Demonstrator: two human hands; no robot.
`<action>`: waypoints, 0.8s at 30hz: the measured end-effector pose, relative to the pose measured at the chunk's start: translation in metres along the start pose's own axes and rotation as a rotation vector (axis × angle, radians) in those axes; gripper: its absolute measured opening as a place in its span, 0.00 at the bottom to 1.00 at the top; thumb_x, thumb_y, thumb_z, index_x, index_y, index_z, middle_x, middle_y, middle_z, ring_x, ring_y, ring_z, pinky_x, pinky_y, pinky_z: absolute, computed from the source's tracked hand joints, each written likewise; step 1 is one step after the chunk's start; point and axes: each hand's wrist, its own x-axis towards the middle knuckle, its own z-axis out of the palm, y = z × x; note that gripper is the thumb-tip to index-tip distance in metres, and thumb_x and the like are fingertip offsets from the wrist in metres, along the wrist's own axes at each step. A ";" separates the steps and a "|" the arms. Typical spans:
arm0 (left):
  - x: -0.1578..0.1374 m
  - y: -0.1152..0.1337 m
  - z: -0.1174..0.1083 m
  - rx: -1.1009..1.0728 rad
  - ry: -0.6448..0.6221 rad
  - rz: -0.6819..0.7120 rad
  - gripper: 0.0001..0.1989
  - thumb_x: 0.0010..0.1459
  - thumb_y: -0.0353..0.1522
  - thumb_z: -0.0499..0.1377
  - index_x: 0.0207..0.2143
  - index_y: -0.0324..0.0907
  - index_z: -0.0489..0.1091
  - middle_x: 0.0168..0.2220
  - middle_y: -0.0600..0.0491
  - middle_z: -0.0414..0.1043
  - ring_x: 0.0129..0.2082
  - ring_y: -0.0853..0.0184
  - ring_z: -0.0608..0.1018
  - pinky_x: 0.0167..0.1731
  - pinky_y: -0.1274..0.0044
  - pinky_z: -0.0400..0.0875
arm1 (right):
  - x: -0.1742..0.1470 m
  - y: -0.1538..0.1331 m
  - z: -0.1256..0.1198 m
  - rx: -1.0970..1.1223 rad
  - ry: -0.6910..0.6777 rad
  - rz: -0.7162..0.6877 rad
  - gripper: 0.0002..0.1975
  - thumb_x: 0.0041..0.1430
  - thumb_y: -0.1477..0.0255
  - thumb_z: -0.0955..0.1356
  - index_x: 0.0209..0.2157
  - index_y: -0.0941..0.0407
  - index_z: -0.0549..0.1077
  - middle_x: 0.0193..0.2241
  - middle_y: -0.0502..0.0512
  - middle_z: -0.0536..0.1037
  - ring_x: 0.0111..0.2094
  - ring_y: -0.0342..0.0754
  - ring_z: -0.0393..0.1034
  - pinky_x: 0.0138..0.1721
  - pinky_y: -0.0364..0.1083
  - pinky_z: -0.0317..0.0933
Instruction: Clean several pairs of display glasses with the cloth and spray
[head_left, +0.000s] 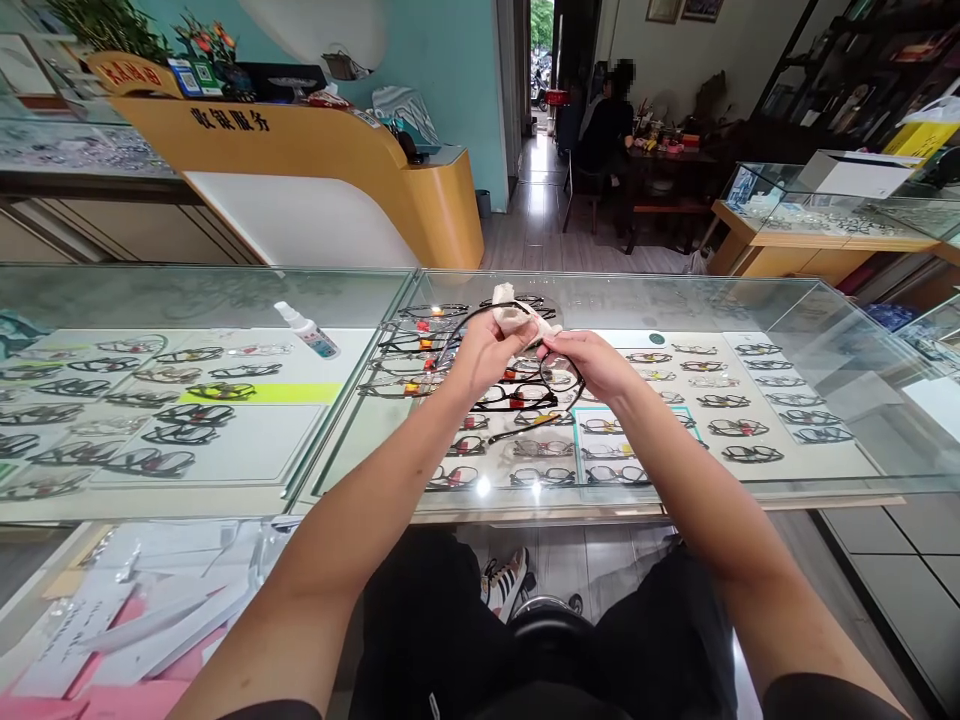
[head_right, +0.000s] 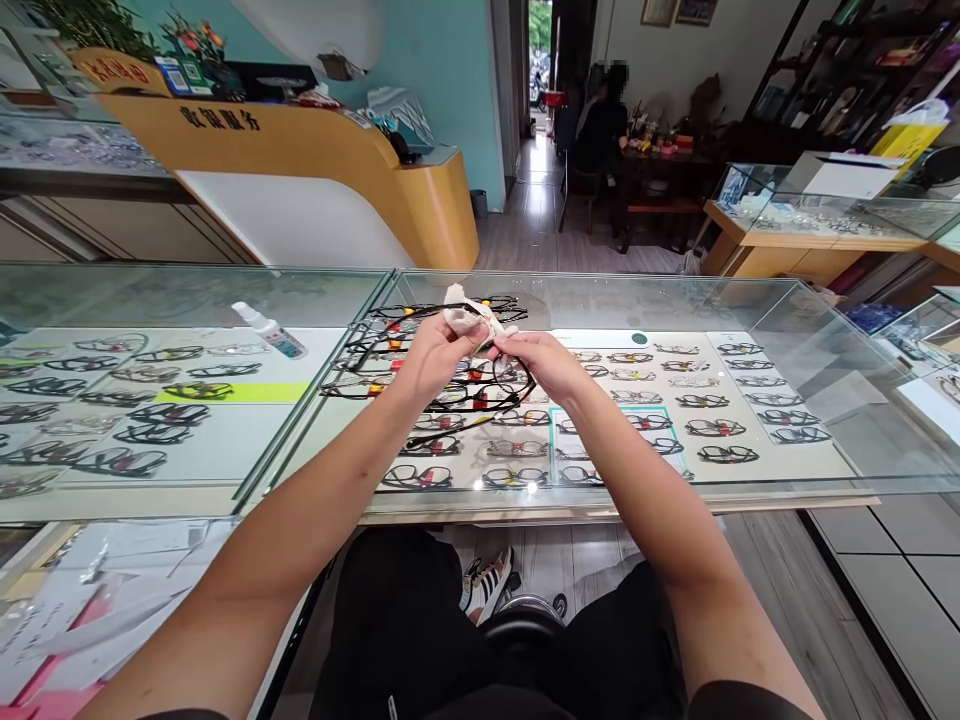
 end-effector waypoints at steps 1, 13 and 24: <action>0.000 -0.001 0.000 0.018 0.031 0.011 0.27 0.57 0.56 0.72 0.36 0.41 0.78 0.33 0.50 0.77 0.33 0.65 0.75 0.37 0.72 0.70 | 0.000 0.001 0.001 0.003 -0.001 -0.010 0.23 0.44 0.50 0.82 0.27 0.56 0.84 0.29 0.52 0.78 0.31 0.44 0.64 0.33 0.47 0.55; 0.001 0.002 -0.005 0.094 0.034 -0.012 0.28 0.55 0.56 0.73 0.35 0.40 0.78 0.34 0.50 0.78 0.35 0.64 0.77 0.41 0.72 0.72 | 0.004 0.012 0.002 0.072 -0.020 0.035 0.25 0.43 0.50 0.84 0.30 0.56 0.85 0.30 0.53 0.79 0.32 0.43 0.66 0.33 0.45 0.56; 0.003 0.001 -0.009 -0.045 -0.049 -0.060 0.28 0.47 0.48 0.79 0.42 0.40 0.78 0.41 0.48 0.82 0.41 0.62 0.81 0.47 0.71 0.75 | 0.008 0.014 0.000 0.219 0.043 0.077 0.26 0.37 0.50 0.86 0.28 0.55 0.83 0.27 0.50 0.77 0.30 0.43 0.66 0.31 0.44 0.59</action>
